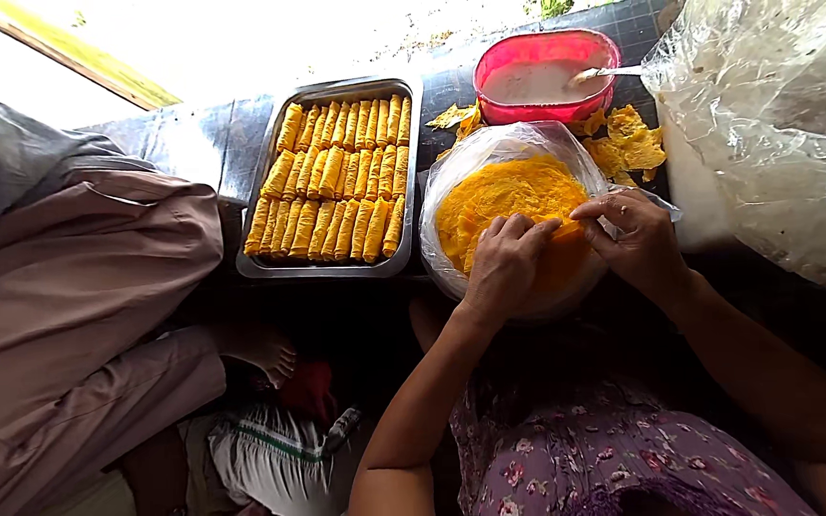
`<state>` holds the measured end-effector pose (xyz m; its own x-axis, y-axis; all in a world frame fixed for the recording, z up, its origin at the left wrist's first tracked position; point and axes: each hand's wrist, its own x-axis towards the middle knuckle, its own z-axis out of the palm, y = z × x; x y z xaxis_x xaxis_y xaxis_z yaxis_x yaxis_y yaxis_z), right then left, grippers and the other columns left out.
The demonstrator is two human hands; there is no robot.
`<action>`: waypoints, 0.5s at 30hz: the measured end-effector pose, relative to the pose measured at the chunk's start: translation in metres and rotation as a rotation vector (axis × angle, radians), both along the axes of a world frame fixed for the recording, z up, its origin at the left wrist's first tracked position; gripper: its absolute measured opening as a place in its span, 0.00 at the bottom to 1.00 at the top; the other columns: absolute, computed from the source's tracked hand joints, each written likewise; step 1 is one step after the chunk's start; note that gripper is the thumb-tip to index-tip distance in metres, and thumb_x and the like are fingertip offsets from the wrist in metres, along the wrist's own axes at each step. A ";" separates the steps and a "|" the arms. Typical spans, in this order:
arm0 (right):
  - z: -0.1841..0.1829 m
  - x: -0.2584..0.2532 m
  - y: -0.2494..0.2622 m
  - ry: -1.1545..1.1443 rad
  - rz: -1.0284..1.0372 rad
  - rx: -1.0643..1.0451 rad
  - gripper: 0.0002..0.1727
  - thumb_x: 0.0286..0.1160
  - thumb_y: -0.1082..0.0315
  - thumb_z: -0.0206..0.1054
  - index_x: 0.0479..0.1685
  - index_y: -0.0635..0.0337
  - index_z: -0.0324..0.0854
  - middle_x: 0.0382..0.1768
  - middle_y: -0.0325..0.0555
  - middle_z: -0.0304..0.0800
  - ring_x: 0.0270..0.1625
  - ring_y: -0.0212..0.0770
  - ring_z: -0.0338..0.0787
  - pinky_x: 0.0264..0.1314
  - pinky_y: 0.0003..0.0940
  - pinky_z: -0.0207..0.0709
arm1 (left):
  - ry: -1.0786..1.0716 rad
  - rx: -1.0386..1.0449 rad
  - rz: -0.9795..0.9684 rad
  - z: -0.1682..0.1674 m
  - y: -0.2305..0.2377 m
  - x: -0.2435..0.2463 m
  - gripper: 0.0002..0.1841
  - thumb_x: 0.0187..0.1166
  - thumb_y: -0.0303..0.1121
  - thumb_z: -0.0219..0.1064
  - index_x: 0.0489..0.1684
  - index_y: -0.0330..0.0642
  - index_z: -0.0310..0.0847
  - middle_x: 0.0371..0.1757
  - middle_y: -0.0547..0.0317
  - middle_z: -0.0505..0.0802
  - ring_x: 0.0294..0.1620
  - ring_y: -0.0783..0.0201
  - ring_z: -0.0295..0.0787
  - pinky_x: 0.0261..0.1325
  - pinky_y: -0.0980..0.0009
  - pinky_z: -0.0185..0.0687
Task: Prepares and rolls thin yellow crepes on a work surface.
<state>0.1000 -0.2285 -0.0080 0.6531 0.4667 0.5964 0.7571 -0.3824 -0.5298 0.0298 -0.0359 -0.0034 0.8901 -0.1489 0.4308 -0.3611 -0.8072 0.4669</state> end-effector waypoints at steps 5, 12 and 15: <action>-0.001 -0.005 0.003 -0.026 -0.036 -0.010 0.11 0.71 0.72 0.64 0.43 0.67 0.90 0.48 0.58 0.94 0.58 0.56 0.91 0.67 0.52 0.76 | 0.010 0.056 0.017 -0.001 -0.001 0.001 0.17 0.81 0.26 0.65 0.65 0.46 0.91 0.45 0.49 0.91 0.46 0.49 0.87 0.46 0.56 0.81; -0.007 -0.007 0.005 -0.164 0.009 -0.195 0.13 0.75 0.61 0.67 0.48 0.56 0.95 0.53 0.58 0.91 0.63 0.62 0.86 0.64 0.58 0.71 | 0.030 0.086 0.031 0.002 -0.003 0.003 0.18 0.79 0.25 0.66 0.66 0.39 0.88 0.44 0.46 0.91 0.45 0.47 0.88 0.46 0.54 0.82; -0.008 -0.003 -0.002 -0.151 0.007 -0.202 0.12 0.77 0.64 0.65 0.46 0.57 0.94 0.52 0.56 0.92 0.64 0.62 0.84 0.66 0.58 0.69 | 0.011 0.043 0.022 0.003 -0.001 0.001 0.11 0.79 0.27 0.68 0.54 0.35 0.87 0.42 0.46 0.91 0.45 0.47 0.89 0.47 0.54 0.83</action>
<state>0.0967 -0.2302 -0.0163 0.5602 0.5908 0.5807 0.8247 -0.4636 -0.3239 0.0310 -0.0367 -0.0009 0.8979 -0.1471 0.4148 -0.3379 -0.8344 0.4354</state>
